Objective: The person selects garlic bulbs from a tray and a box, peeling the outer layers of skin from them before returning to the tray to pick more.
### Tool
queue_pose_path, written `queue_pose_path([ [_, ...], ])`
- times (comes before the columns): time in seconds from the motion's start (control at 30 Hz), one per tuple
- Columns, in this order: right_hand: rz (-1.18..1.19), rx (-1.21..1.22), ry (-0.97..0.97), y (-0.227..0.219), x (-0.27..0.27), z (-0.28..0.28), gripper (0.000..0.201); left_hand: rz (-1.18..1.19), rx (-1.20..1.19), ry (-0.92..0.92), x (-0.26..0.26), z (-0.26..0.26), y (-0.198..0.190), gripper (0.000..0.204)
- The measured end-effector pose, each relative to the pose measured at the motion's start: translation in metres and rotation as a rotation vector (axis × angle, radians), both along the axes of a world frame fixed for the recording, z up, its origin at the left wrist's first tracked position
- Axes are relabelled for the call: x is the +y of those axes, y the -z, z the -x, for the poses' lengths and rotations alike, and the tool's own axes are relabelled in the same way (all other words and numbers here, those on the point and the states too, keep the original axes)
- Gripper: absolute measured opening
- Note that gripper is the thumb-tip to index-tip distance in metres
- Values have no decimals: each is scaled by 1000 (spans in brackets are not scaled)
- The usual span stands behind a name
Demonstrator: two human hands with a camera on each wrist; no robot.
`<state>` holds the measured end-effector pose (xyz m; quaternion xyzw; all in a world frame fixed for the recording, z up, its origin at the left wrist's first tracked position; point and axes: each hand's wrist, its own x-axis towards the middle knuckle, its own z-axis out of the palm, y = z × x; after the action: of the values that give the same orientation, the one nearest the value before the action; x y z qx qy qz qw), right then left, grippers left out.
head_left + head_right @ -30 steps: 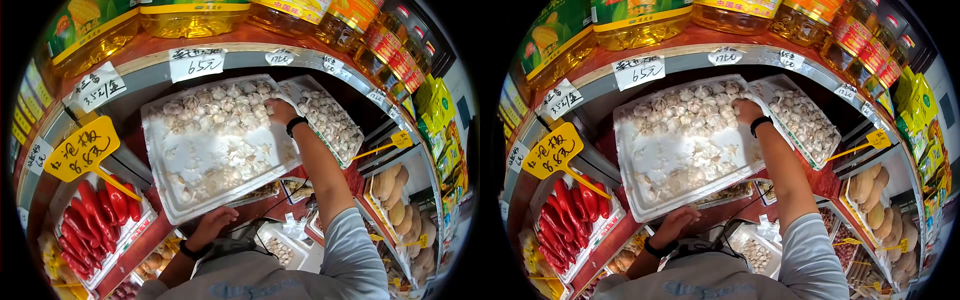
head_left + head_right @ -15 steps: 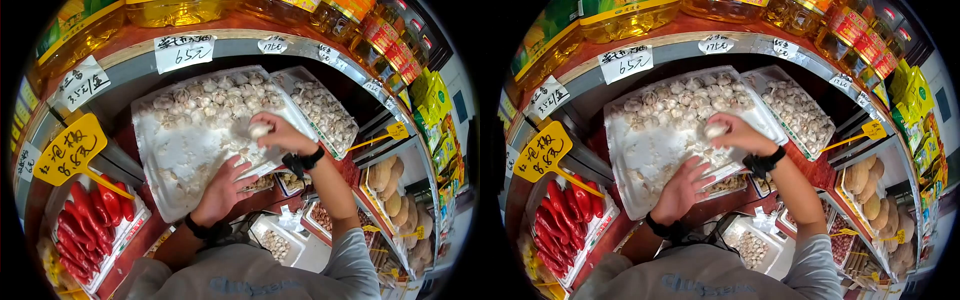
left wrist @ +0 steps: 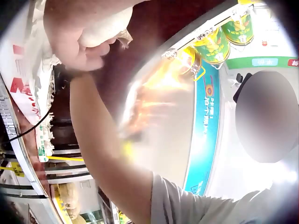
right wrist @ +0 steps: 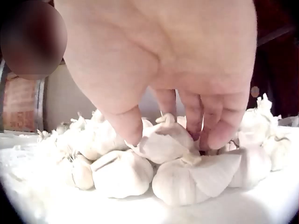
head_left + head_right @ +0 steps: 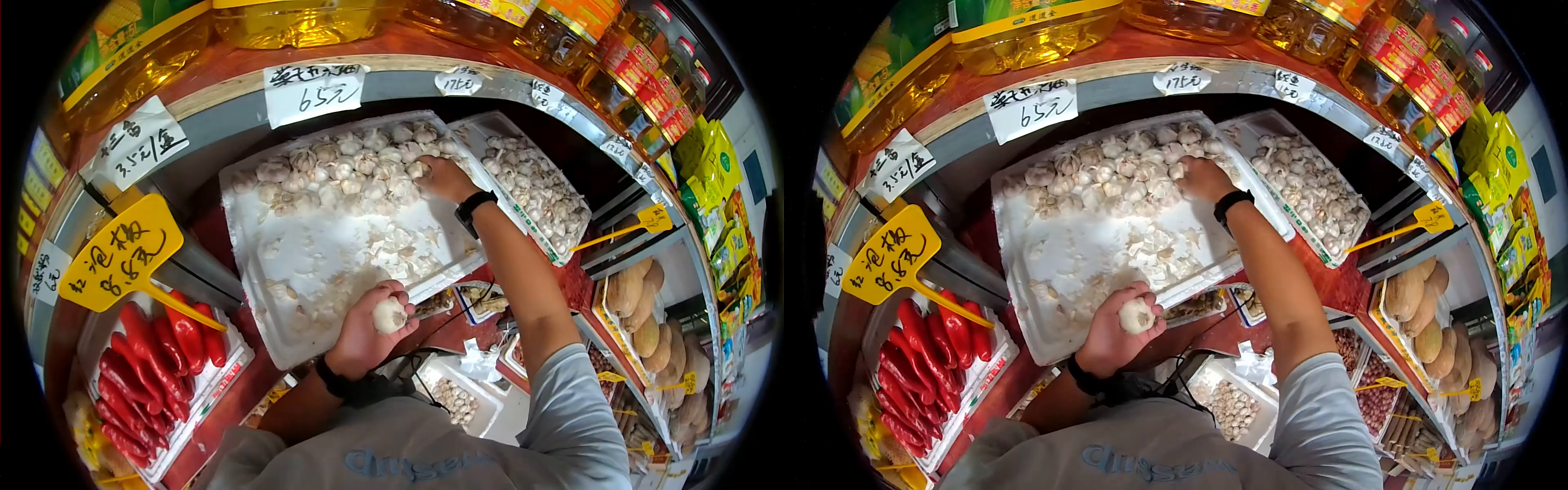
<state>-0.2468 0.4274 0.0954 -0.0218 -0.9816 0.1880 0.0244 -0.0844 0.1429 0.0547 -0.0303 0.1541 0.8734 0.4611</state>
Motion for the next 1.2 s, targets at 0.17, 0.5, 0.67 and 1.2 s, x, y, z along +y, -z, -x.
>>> queue_pose_path([
  [0.17,76,42,46,11,2,9,55,6,-5,-23,-3,9,3,15],
  [0.5,1375,-66,129,-28,15,-29,28,68,73,-48,3,13,-10,40],
  [0.67,818,-152,-160,-49,-51,-110,27,109,100,-38,13,14,-31,45],
  [1.2,-100,273,-156,44,23,-31,41,-32,9,104,12,6,0,41],
])
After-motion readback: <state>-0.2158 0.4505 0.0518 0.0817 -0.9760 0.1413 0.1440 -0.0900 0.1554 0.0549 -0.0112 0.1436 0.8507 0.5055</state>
